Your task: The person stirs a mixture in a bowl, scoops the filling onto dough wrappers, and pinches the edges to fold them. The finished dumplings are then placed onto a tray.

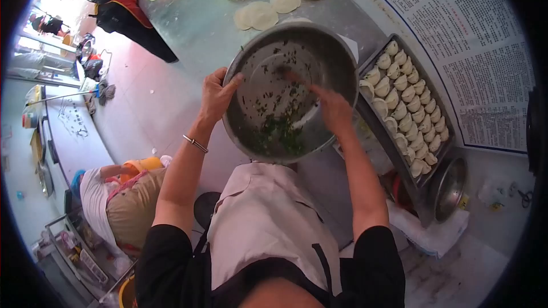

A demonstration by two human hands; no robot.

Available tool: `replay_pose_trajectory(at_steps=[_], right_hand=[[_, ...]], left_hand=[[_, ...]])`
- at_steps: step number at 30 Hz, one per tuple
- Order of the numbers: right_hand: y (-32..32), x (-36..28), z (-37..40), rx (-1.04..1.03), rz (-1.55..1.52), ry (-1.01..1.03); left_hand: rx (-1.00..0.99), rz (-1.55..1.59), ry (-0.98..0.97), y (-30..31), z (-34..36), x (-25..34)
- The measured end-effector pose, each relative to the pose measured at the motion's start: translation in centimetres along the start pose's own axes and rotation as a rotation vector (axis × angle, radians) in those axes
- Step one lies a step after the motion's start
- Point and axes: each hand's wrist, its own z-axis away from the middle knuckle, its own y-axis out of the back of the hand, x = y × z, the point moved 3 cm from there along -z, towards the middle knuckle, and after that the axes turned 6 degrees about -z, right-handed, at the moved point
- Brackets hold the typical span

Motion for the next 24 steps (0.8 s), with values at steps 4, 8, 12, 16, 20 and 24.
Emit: replay_pose_trajectory(at_steps=[4, 8, 12, 16, 20, 24], right_hand=[[-0.4, -0.6, 5.7, -0.162, -0.172, 0.069], [-0.1, -4.6, 8.6, -0.174, -0.357, 0.067], [-1.1, -10.5, 9.7, -0.055, -0.568, 0.217], [-4.9, -1.7, 13.1, -0.096, -0.199, 0.278], [-1.4, -2.5, 11.0, -0.168, -0.158, 0.214], [-4.5, -6.6, 12.6, -0.039, -0.303, 0.318]], left_hand=[[0.197, -0.038, -0.034, -0.6, 4.4, 1.0], [0.343, -0.151, -0.155, 0.4, 5.7, 1.2], [0.435, -0.248, -0.159, -1.1, 8.2, 1.6], [0.449, -0.214, -0.147, -1.0, 9.3, 1.4], [0.455, -0.268, -0.149, -1.4, 9.6, 2.0], [0.472, -0.266, -0.158, -1.4, 9.5, 1.6]])
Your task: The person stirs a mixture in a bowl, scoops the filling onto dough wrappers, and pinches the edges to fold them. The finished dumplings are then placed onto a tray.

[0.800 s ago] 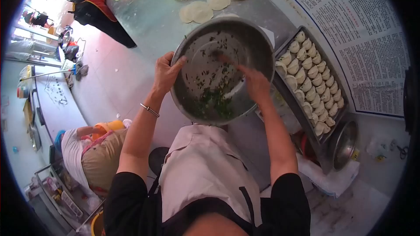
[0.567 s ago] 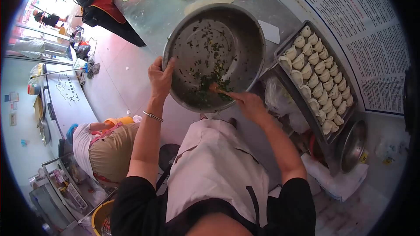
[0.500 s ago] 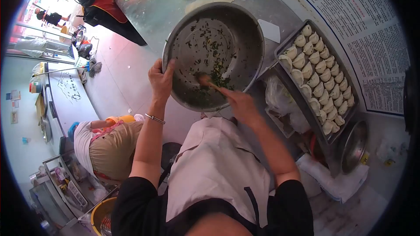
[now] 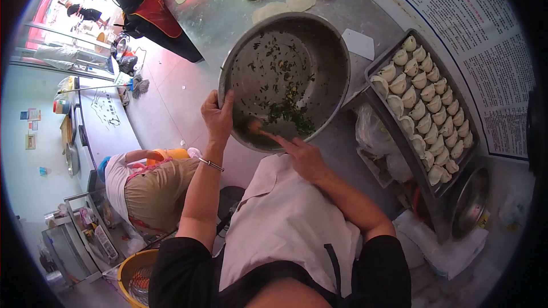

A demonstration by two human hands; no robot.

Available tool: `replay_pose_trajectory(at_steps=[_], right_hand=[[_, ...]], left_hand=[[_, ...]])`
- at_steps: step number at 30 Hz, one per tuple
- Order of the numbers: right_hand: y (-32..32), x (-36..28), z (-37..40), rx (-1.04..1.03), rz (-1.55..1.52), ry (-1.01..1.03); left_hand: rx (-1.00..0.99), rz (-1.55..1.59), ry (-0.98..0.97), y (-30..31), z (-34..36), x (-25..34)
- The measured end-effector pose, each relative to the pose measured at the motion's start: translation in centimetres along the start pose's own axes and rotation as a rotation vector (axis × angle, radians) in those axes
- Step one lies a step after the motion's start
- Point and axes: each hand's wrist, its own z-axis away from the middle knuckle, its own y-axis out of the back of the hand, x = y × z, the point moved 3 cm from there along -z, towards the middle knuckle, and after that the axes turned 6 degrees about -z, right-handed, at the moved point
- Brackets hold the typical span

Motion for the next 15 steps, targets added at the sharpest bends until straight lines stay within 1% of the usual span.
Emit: replay_pose_trajectory(at_steps=[1, 3, 4, 5, 7, 10, 11, 13, 15], right_hand=[[-0.2, 0.7, 0.6, 0.023, -0.012, -0.006], [1.7, 5.1, 2.0, -0.130, 0.081, -0.166], [2.9, 6.2, 1.4, -0.201, 0.129, -0.241], [3.0, 5.5, 0.8, -0.144, 0.091, -0.185], [3.6, 1.3, -1.7, -0.025, 0.020, -0.074], [-0.9, -0.2, -2.9, 0.039, -0.080, 0.008], [-1.2, 1.2, -2.5, -0.013, -0.043, -0.047], [0.4, 6.3, -0.5, -0.124, 0.047, -0.160], [3.4, 9.0, -0.8, -0.127, 0.115, -0.140]], left_hand=[[-0.004, -0.005, -0.004, 0.0, 0.0, 0.2], [-0.011, -0.015, 0.003, -0.1, 0.2, 0.8], [-0.010, -0.023, 0.005, -0.2, 0.0, 1.5], [-0.013, -0.036, 0.015, -0.1, 0.1, 1.8], [-0.010, -0.040, 0.003, -0.2, 0.1, 1.7], [0.006, -0.069, -0.025, -0.5, -0.4, 0.2], [0.005, -0.088, -0.034, -0.3, -0.4, -0.6], [-0.010, -0.080, -0.027, 0.0, -0.2, 0.3], [-0.017, -0.072, -0.037, -0.2, -0.6, 1.2]])
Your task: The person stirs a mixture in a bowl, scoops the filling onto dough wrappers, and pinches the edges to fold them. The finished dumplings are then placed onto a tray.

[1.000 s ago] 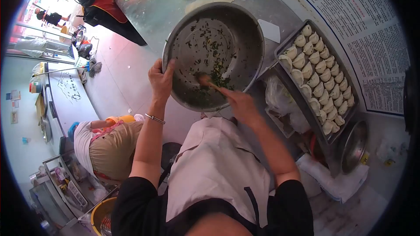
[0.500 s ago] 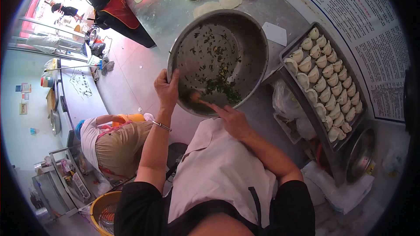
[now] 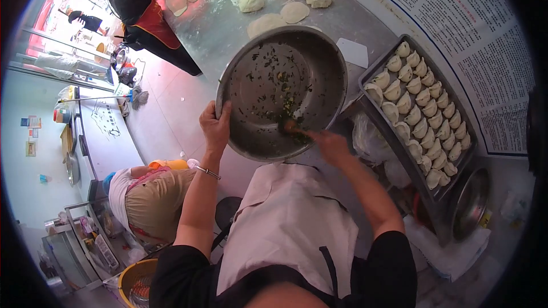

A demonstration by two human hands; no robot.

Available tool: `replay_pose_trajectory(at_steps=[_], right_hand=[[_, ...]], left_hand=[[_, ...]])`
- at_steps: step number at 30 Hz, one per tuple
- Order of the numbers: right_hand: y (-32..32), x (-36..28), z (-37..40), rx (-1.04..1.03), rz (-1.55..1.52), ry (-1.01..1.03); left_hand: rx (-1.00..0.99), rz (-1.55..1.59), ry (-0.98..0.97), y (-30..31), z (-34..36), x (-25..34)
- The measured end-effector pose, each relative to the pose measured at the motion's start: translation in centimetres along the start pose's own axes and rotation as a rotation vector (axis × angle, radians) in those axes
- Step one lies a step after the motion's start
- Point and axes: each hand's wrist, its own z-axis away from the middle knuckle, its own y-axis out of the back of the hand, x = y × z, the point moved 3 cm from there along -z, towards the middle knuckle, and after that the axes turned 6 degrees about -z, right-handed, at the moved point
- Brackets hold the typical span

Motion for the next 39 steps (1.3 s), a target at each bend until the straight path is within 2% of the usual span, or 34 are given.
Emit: replay_pose_trajectory(at_steps=[1, 3, 6, 9, 12, 15, 18, 21, 23, 25, 26, 29, 32, 34, 37, 39], right_hand=[[1.3, 0.5, -0.5, -0.007, 0.029, 0.008], [5.3, -0.7, -4.1, 0.207, -0.118, 0.012], [5.3, 1.3, -9.2, 0.459, -0.278, 0.037], [1.5, 1.6, -4.3, 0.150, -0.101, -0.025], [-0.6, 2.5, -0.3, 0.051, -0.046, 0.025], [4.3, 0.2, -7.3, 0.297, -0.329, 0.035], [6.0, -2.2, -12.9, 0.517, -0.505, 0.130], [1.3, -1.7, -7.9, 0.111, -0.162, 0.076], [-1.5, -0.1, -2.4, 0.100, -0.059, 0.130], [-0.3, 1.2, -2.6, 0.133, -0.140, 0.136], [0.2, 1.7, -3.0, 0.144, -0.186, 0.139], [5.5, 0.5, -9.8, 0.409, -0.310, 0.137], [3.9, -0.5, -8.0, 0.227, -0.196, -0.001], [-2.2, 2.2, -2.6, 0.140, -0.074, 0.057], [-0.9, 1.7, -1.0, 0.119, -0.112, 0.105], [2.9, 2.0, -4.8, 0.287, -0.233, 0.044]], left_hand=[[-0.002, -0.007, -0.005, 0.0, 0.2, 0.3], [-0.003, -0.025, -0.010, 0.1, 0.5, 0.5], [0.005, -0.026, -0.018, -0.2, 0.5, 0.2], [0.005, 0.008, -0.021, -0.1, -0.2, -0.5], [0.013, 0.013, 0.021, -0.3, -0.5, -0.1], [-0.009, -0.024, 0.047, 0.4, 0.4, -1.2], [-0.003, 0.022, 0.009, -0.3, 0.3, -0.1], [-0.013, -0.027, -0.032, -0.1, -0.2, -0.2], [-0.015, -0.017, 0.007, -0.1, -0.3, -0.2], [-0.019, 0.004, 0.007, -0.2, -0.4, 0.3], [-0.022, 0.009, 0.012, -0.1, -0.1, 0.4], [-0.019, -0.019, -0.019, -0.2, 0.2, 0.5], [-0.009, -0.022, -0.042, -0.3, 0.2, 0.0], [0.005, 0.013, -0.002, -0.3, -0.1, -0.4], [0.007, 0.003, 0.024, -0.3, -0.2, -0.3], [0.002, -0.011, 0.025, 0.1, 0.6, 0.3]])
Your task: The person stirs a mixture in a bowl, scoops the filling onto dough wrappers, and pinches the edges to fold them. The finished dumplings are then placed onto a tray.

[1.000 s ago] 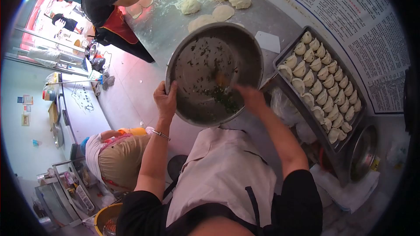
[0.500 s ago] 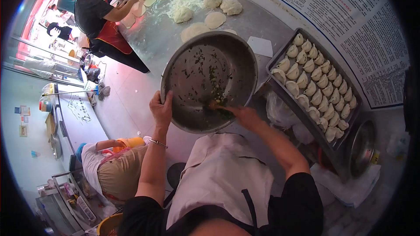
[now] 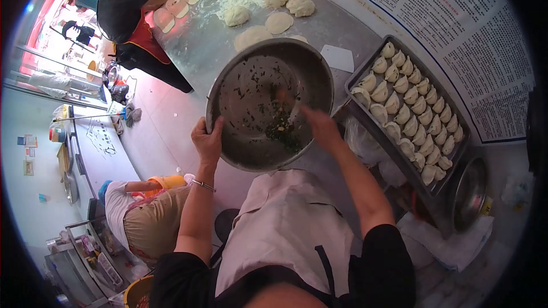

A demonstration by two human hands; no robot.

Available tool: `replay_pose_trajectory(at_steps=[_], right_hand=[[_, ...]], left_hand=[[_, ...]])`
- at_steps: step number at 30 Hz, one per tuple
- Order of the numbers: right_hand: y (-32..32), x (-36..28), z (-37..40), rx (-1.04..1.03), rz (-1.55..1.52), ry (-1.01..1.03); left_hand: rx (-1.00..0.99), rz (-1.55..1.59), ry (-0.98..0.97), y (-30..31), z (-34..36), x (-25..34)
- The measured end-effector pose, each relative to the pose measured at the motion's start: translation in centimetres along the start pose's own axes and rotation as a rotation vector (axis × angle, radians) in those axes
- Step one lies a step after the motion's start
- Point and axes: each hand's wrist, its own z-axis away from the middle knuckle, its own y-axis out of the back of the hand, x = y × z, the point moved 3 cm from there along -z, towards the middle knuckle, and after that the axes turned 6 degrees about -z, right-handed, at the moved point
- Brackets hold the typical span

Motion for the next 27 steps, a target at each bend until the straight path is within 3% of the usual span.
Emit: replay_pose_trajectory(at_steps=[1, 4, 7, 10, 13, 16, 19, 21, 24, 27], right_hand=[[1.3, 0.0, -2.3, 0.099, -0.046, -0.019], [-2.2, 1.6, 0.8, -0.029, 0.048, -0.067], [-3.1, 0.7, 6.6, -0.301, 0.126, -0.143], [0.0, 0.4, 3.0, -0.061, 0.040, -0.022], [-1.2, 2.6, 0.4, 0.044, 0.019, -0.058], [-3.3, 2.2, 6.4, -0.225, 0.106, -0.175], [-1.7, 0.1, 5.9, -0.203, 0.085, -0.062], [1.2, -3.9, 0.3, -0.044, 0.004, -0.026], [1.6, -4.4, -5.6, 0.179, -0.037, 0.050], [-0.4, -2.2, -0.8, -0.107, 0.120, 0.001]], left_hand=[[0.004, 0.009, -0.012, -0.2, 0.1, 0.6], [0.013, 0.019, -0.032, -0.1, 0.0, 0.2], [0.032, 0.026, -0.030, -0.4, -0.4, -1.1], [0.022, 0.043, -0.003, -0.4, 0.3, -0.2], [0.019, 0.024, -0.001, -0.4, 0.6, 0.0], [0.024, 0.050, -0.007, -0.4, 0.3, 0.1], [0.030, 0.022, -0.016, -0.5, 0.2, 0.4], [0.021, -0.016, -0.020, -0.2, 1.0, 0.5], [0.021, -0.025, -0.037, -0.7, 1.3, 1.0], [0.022, -0.021, -0.054, -0.6, 0.5, 1.0]])
